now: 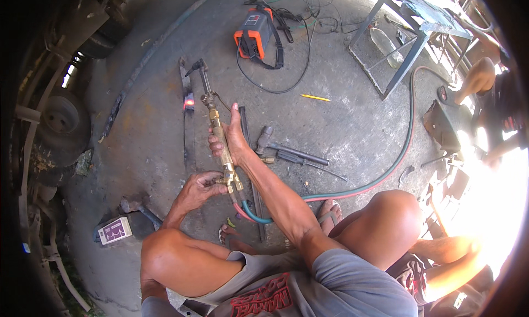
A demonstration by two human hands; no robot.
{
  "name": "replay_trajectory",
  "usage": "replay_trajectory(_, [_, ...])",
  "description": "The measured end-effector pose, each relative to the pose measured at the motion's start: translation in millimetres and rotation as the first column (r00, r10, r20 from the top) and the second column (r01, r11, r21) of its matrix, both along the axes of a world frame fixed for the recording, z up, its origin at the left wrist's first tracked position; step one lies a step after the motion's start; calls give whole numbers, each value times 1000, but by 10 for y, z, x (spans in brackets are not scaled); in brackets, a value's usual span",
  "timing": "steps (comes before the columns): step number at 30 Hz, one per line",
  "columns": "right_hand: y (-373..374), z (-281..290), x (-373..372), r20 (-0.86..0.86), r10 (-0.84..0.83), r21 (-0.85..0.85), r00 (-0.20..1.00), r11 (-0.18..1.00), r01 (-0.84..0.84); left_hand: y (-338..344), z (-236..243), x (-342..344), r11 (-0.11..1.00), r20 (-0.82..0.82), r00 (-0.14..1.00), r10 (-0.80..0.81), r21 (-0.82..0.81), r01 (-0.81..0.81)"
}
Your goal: The person heats a metal bar with a blowtorch until it glows red, then uses a hammer to strike and shape the heated section. The person repeats the heating and hammering process on the same metal bar.
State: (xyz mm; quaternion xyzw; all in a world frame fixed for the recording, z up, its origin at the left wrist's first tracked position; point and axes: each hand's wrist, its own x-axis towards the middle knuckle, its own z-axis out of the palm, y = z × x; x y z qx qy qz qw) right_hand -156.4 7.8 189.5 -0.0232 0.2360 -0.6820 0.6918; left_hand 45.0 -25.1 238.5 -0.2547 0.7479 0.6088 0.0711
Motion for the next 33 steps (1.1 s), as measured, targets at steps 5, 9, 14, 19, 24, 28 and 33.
replay_trajectory(5, [173,-65,65,-61,-65,112,996,991,72,-40,413,-266,707,-246,906,-345,-702,78])
replay_trajectory(9, [373,-32,67,-45,-28,194,999,980,37,113,80,-512,484,-275,647,-712,-859,167])
replay_trajectory(14, [825,-209,-202,-136,-22,319,990,946,65,357,-79,-849,323,-220,409,-886,-925,202])
replay_trajectory(19, [1048,-202,-466,-241,65,473,968,879,59,504,-350,-1185,284,-295,280,-914,-955,-79])
replay_trajectory(24, [1396,-56,-1087,-258,256,583,931,810,-62,77,-426,-916,613,-553,580,-598,-782,-113])
replay_trajectory(28, [1574,172,-1540,-427,688,777,587,611,-151,-369,-1027,-160,570,-119,974,193,-794,-210])
replay_trajectory(33, [2070,-481,-2537,-448,684,883,-575,439,-164,-362,-1366,899,645,429,618,658,-745,-169])
